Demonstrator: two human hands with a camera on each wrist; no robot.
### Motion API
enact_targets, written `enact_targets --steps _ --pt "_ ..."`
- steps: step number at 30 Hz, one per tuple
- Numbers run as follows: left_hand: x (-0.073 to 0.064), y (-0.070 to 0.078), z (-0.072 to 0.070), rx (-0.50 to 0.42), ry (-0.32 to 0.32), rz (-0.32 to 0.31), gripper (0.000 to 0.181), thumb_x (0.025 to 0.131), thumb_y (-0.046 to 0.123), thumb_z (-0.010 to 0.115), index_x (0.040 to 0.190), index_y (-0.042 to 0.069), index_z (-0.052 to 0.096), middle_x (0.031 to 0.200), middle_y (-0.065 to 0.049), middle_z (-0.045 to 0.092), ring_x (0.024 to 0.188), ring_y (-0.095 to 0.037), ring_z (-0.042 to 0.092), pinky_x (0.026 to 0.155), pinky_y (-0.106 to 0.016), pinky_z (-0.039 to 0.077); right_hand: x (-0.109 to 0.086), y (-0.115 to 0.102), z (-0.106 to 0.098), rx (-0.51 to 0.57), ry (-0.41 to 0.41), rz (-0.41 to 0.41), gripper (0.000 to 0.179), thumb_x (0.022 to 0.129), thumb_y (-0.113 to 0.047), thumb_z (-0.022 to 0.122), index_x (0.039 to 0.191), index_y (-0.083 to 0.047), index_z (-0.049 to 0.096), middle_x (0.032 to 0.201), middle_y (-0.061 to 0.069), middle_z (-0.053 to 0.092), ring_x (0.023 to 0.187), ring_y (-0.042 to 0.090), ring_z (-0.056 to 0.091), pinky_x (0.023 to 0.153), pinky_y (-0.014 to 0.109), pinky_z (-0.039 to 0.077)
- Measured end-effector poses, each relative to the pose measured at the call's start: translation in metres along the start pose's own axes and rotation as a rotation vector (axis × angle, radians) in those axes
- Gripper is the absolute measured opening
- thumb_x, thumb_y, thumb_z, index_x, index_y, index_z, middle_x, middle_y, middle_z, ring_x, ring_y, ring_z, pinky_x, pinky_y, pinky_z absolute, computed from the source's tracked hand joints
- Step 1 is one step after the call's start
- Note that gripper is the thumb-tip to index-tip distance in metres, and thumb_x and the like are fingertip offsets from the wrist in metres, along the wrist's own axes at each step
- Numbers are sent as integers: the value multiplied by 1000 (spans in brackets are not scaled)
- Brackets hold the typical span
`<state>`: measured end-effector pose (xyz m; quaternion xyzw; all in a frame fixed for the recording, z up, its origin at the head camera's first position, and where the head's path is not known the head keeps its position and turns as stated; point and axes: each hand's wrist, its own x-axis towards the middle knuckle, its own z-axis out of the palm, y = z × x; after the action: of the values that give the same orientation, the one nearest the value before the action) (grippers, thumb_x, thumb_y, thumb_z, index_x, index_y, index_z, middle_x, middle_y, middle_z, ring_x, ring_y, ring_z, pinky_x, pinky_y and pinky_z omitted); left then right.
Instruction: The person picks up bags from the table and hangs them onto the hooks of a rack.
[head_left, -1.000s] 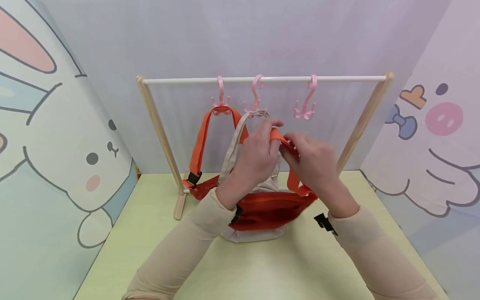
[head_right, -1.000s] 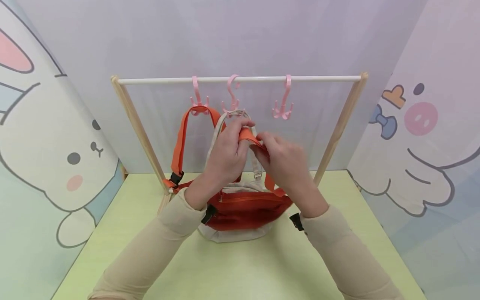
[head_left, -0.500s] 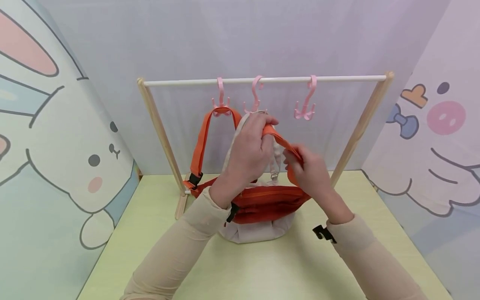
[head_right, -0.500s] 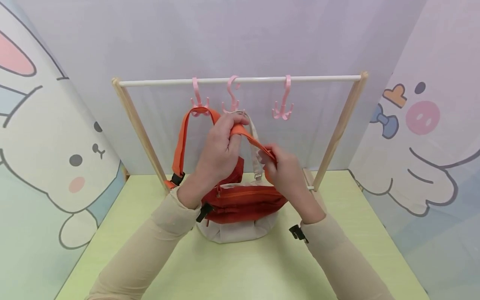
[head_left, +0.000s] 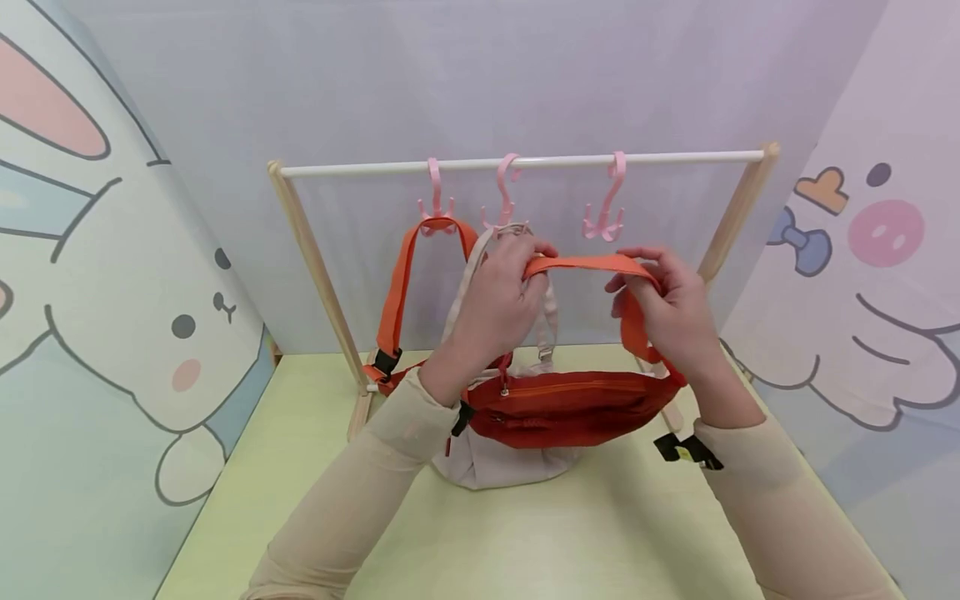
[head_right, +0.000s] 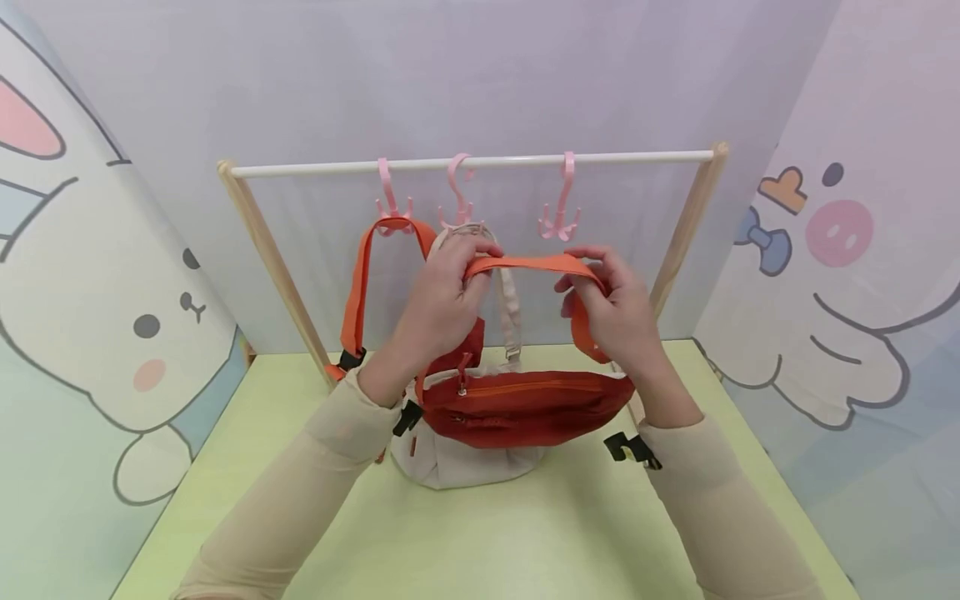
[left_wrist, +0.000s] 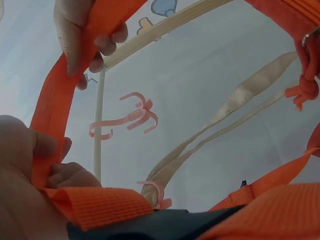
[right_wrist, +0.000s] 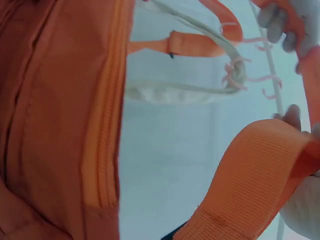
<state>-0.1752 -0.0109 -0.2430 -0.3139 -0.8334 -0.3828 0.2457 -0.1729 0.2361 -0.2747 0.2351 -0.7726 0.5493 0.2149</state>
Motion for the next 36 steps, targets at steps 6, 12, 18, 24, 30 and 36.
enact_targets --steps 6,12,18,24,30,36 --pt "8 -10 2 33 -18 28 26 104 34 72 122 15 74 107 -1 66 99 -18 53 90 -36 44 12 -10 -23 -117 -113 -20 35 106 -1 61 140 -9 58 85 4 71 58 22 51 56 25 45" --pt "18 -14 3 120 0 46 25 106 34 68 123 18 77 102 2 66 94 -17 56 96 -38 42 21 -10 -36 -287 -141 -122 29 99 2 72 125 -10 74 84 5 75 56 15 51 52 22 41" --pt "30 -18 9 155 21 13 24 108 30 65 123 16 78 102 1 72 84 -16 59 84 -35 46 29 -9 -37 -455 -18 -207 17 100 -7 74 117 -10 78 86 4 75 50 8 49 52 17 42" --pt "42 -18 15 169 62 -20 21 109 28 63 119 13 74 81 3 63 64 -15 50 62 -29 42 42 -9 -34 -604 115 -258 19 103 -17 72 116 -5 78 88 9 75 50 6 41 51 19 34" --pt "57 -17 21 191 91 -51 23 111 29 58 121 12 70 77 -1 55 59 -18 46 55 -29 40 55 -4 -32 -656 172 -270 24 107 -22 67 114 -2 77 91 10 78 56 11 45 54 22 32" --pt "68 -19 32 240 124 -98 25 112 31 56 121 12 70 73 0 57 55 -17 47 51 -29 39 63 3 -33 -694 169 -226 28 108 -25 65 115 0 75 93 14 78 63 24 59 60 24 37"
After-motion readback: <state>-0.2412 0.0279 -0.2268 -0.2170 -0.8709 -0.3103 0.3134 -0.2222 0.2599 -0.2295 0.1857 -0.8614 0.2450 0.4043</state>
